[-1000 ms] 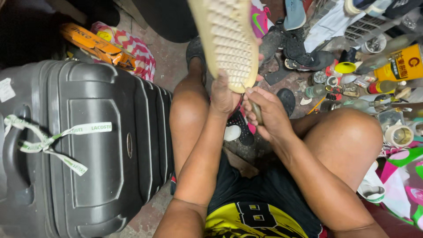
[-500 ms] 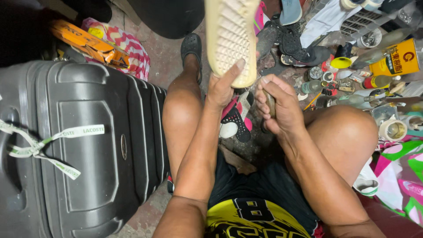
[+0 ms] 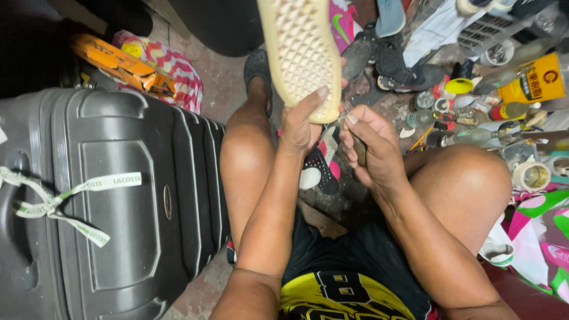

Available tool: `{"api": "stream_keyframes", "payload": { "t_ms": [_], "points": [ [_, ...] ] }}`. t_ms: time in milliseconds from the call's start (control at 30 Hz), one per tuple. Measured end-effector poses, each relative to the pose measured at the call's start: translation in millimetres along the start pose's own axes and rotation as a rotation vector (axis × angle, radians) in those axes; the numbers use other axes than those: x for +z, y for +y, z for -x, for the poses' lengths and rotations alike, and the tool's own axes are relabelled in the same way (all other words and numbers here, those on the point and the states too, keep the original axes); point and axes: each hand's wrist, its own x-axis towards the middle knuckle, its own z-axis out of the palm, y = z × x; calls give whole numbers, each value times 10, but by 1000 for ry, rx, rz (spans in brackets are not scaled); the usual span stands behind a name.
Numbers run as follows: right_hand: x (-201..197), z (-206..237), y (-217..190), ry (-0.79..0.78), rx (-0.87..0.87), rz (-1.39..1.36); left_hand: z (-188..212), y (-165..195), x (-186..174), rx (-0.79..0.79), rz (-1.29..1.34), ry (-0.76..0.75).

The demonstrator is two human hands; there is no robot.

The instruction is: The person sits on the floor and uses a stitching awl and thread to sew along the edge of a beige shoe sole. They then use scissors to trim the thread and inspect the stitched area.

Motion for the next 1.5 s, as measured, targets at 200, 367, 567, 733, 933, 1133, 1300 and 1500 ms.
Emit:
{"api": "stream_keyframes", "payload": {
  "t_ms": [200, 367, 567, 733, 933, 1133, 1300, 1500],
  "points": [
    [-124, 135, -392, 27, -250, 66, -178, 52, -111, 5, 111, 111],
    [-294, 288, -626, -94, -397, -78, -165, -33, -277, -6, 47, 84],
    [-407, 445, -682, -62, -352, -224, -345, -323, -601, 148, -19, 276],
    [-460, 793, -934, -50, -515, -26, -537, -417, -868, 214, 29, 468],
    [-656, 1223, -1200, -120, -681, 118, -482, -68, -888, 144, 47, 562],
    [-680, 1762, -1285, -23, -761, 243, 48, 308, -222, 32, 188, 8],
    [-454, 1248, -675, 180, -476, 422, 354, 518, 362, 48, 126, -199],
    [87, 712, -183, 12, -213, 286, 568, 624, 702, 114, 9, -288]
  ]
}}
